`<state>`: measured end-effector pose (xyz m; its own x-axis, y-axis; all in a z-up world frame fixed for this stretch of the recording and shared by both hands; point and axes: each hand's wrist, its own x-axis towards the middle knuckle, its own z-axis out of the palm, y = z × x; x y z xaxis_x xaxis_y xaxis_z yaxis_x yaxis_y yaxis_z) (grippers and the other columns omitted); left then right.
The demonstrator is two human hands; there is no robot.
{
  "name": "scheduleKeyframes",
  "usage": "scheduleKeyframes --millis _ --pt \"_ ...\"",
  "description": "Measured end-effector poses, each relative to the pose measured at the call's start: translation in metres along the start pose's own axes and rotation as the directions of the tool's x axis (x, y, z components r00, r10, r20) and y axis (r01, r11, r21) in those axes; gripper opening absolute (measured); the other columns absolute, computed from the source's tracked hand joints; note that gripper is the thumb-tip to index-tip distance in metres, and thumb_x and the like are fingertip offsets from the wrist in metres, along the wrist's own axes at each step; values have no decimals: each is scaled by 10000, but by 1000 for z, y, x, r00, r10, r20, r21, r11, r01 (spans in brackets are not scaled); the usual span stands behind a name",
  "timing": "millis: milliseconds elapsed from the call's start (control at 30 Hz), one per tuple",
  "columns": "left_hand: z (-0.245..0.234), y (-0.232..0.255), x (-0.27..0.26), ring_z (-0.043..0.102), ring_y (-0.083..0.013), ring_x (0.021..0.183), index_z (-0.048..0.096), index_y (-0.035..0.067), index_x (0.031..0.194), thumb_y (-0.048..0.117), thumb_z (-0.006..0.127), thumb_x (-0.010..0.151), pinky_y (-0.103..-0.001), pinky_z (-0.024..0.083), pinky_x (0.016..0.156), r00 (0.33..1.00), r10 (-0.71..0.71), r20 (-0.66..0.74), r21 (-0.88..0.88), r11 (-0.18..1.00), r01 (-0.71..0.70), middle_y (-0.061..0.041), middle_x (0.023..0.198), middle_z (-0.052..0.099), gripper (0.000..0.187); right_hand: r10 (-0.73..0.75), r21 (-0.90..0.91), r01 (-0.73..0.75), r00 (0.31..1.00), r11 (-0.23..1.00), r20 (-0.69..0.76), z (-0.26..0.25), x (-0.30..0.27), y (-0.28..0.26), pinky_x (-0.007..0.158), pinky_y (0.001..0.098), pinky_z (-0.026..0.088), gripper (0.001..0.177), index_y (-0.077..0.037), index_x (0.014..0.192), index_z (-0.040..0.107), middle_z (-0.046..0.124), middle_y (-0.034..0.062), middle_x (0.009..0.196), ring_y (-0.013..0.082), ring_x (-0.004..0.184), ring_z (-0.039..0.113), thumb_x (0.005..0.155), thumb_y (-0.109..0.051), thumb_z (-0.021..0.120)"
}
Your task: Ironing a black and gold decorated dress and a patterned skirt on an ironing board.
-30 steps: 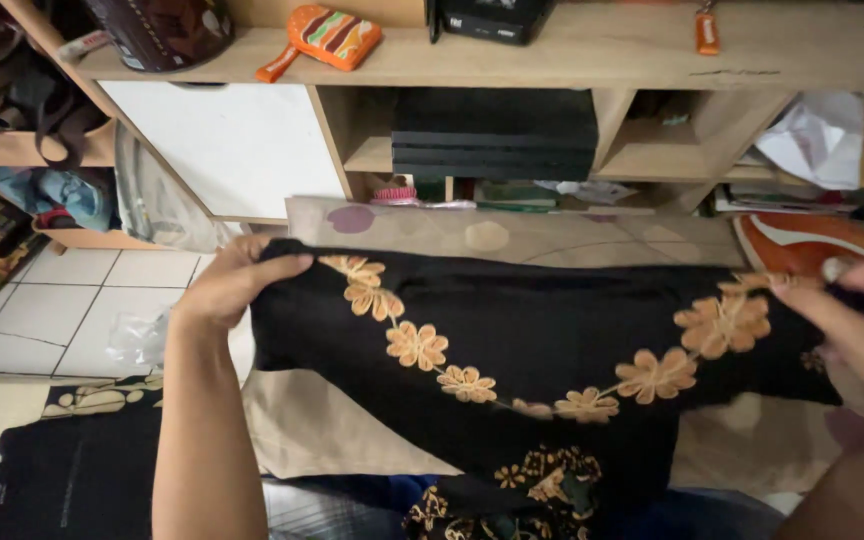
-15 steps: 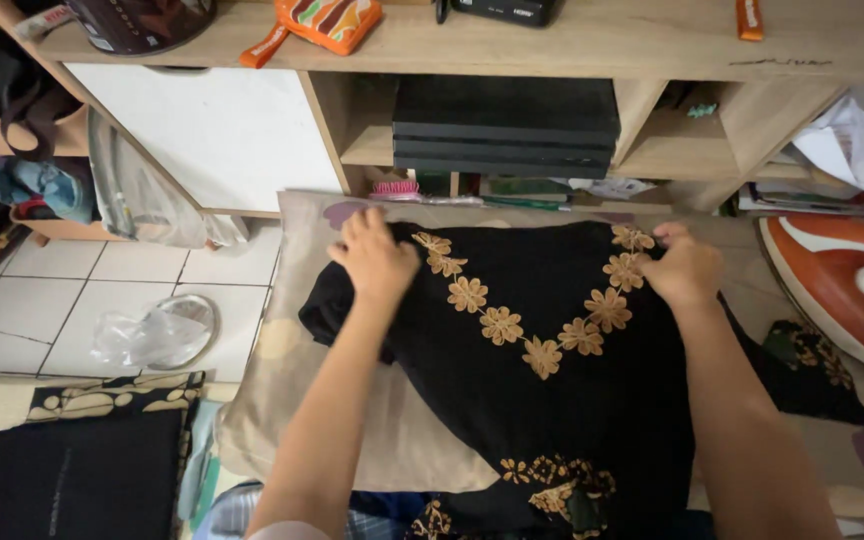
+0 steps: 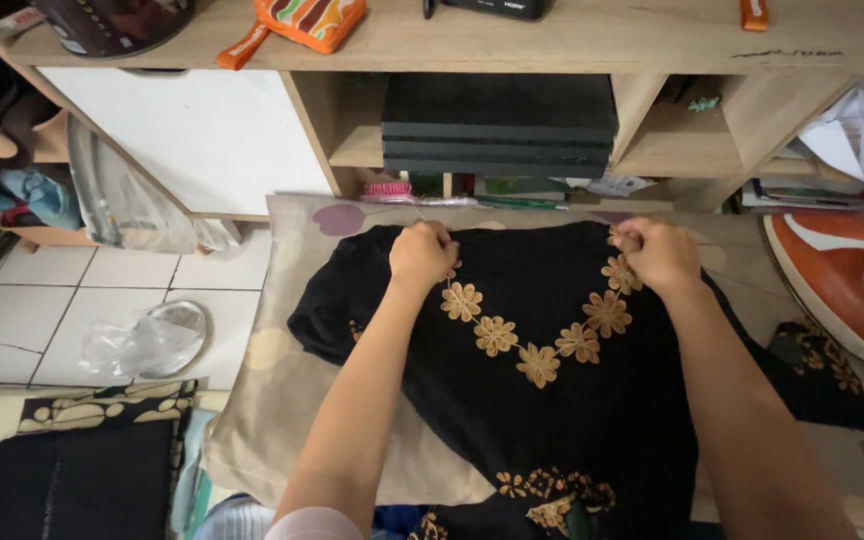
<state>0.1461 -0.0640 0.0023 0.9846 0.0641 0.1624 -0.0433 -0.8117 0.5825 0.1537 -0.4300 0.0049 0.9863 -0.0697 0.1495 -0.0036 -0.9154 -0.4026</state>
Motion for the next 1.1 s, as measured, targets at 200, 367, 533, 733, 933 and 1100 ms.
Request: scheduleKeyframes --millis 200,367,533,733,933,1100 --pt "21 3 30 719 -384 924 754 51 881 227 806 713 -461 588 813 1000 -12 0 136 991 12 -200 978 720 248 118 31 -117 992 993 -48 13 11 9 750 427 568 196 -174 1051 794 758 95 854 279 782 728 929 -320 752" --pt "47 0 58 706 -427 927 720 8 876 172 731 829 -484 579 853 964 -37 -264 3 999 40 -247 965 708 171 126 64 -114 962 991 -243 22 15 12 704 442 567 138 -153 988 779 752 92 822 301 762 723 926 -270 742" --pt "55 -2 48 636 -414 922 616 4 1094 67 737 735 -469 553 835 931 7 -365 -259 960 -109 -262 1136 551 384 37 -35 -47 969 998 -246 52 16 21 836 462 554 249 -115 1175 709 761 103 927 303 862 725 968 -254 701" --pt "28 10 -10 648 -353 839 546 30 1187 43 662 784 -407 584 791 894 115 -433 -357 889 -288 -234 1214 492 419 -132 -125 107 970 986 -206 25 -18 -16 863 514 482 658 -81 1449 531 713 153 1093 359 1044 653 877 -296 773" --pt "-44 18 -76 699 -412 822 686 18 894 190 725 816 -495 575 748 981 -34 -189 24 999 39 -223 889 686 193 -125 95 169 926 981 -356 7 -85 15 973 464 533 397 -50 1188 657 701 173 1172 377 1107 667 902 -318 717" --pt "-81 -20 -124 747 -388 791 762 9 772 219 684 729 -478 614 733 943 -232 239 237 956 175 -237 793 735 228 329 -154 -316 941 936 73 -49 -150 52 876 511 574 401 -79 992 767 763 207 1019 423 983 727 913 -461 672"
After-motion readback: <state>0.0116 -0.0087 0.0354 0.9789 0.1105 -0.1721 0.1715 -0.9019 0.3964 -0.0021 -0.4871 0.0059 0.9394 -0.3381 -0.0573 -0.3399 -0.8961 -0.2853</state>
